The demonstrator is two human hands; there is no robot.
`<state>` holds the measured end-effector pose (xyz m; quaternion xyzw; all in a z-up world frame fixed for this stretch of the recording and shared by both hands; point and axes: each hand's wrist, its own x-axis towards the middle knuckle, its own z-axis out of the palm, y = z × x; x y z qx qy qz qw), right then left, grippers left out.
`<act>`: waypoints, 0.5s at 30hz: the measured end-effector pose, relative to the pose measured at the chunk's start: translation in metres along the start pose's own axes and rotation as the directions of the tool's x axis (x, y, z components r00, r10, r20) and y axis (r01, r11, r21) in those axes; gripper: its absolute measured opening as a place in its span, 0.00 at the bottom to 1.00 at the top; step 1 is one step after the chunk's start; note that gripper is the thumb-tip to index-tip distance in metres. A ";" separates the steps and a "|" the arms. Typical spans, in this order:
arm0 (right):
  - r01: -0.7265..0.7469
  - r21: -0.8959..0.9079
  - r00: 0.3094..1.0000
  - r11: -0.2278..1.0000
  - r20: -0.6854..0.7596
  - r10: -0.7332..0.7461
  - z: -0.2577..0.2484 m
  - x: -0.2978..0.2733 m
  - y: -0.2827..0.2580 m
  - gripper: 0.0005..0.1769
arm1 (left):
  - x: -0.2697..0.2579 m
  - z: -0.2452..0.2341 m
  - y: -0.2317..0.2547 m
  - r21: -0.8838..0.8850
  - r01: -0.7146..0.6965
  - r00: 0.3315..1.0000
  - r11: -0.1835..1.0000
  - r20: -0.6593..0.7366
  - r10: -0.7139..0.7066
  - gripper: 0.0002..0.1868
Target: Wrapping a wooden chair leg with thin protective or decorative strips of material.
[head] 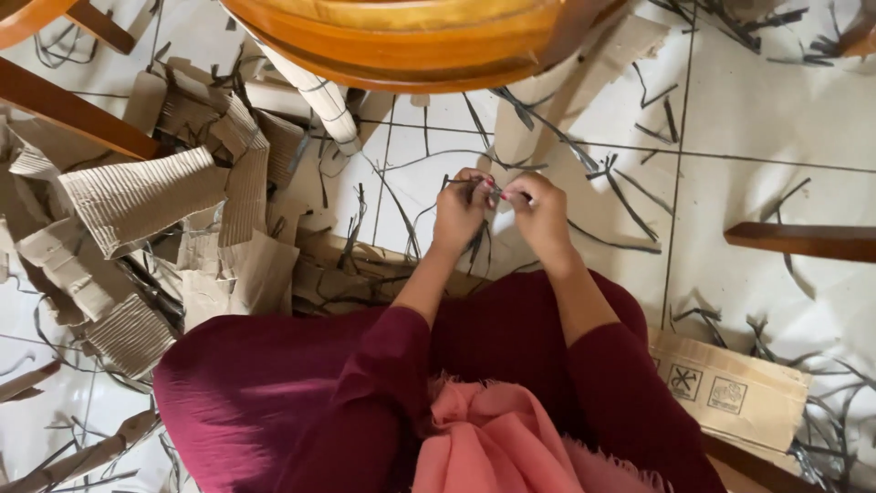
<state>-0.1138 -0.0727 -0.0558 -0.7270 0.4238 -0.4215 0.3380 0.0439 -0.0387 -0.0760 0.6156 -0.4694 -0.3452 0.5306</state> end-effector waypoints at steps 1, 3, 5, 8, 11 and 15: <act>0.003 0.001 1.000 1.000 0.004 -0.003 -0.002 0.000 0.000 0.09 | 0.005 0.002 -0.002 0.000 0.000 1.000 1.000 -0.005 0.000 0.04; 0.114 -0.053 0.991 0.992 0.078 -0.110 -0.009 -0.006 0.000 0.13 | 0.008 0.009 -0.007 -0.052 0.014 0.999 0.999 -0.051 -0.016 0.03; 0.166 -0.120 0.983 0.979 0.098 -0.155 -0.005 -0.008 0.007 0.15 | 0.006 0.009 -0.003 -0.046 0.024 0.999 0.999 -0.047 -0.027 0.05; 0.226 -0.232 0.972 0.946 0.119 -0.203 0.000 -0.011 0.006 0.16 | 0.009 0.012 -0.006 0.015 0.021 0.999 1.000 -0.027 -0.020 0.07; 0.241 -0.296 0.970 0.925 0.109 -0.217 0.003 -0.016 0.011 0.15 | 0.011 0.011 -0.006 0.066 0.004 1.000 0.998 -0.002 -0.004 0.07; 0.197 -0.285 0.980 0.938 0.063 -0.187 0.002 -0.019 0.009 0.14 | 0.010 0.007 0.003 0.081 0.012 1.000 0.997 0.022 -0.013 0.10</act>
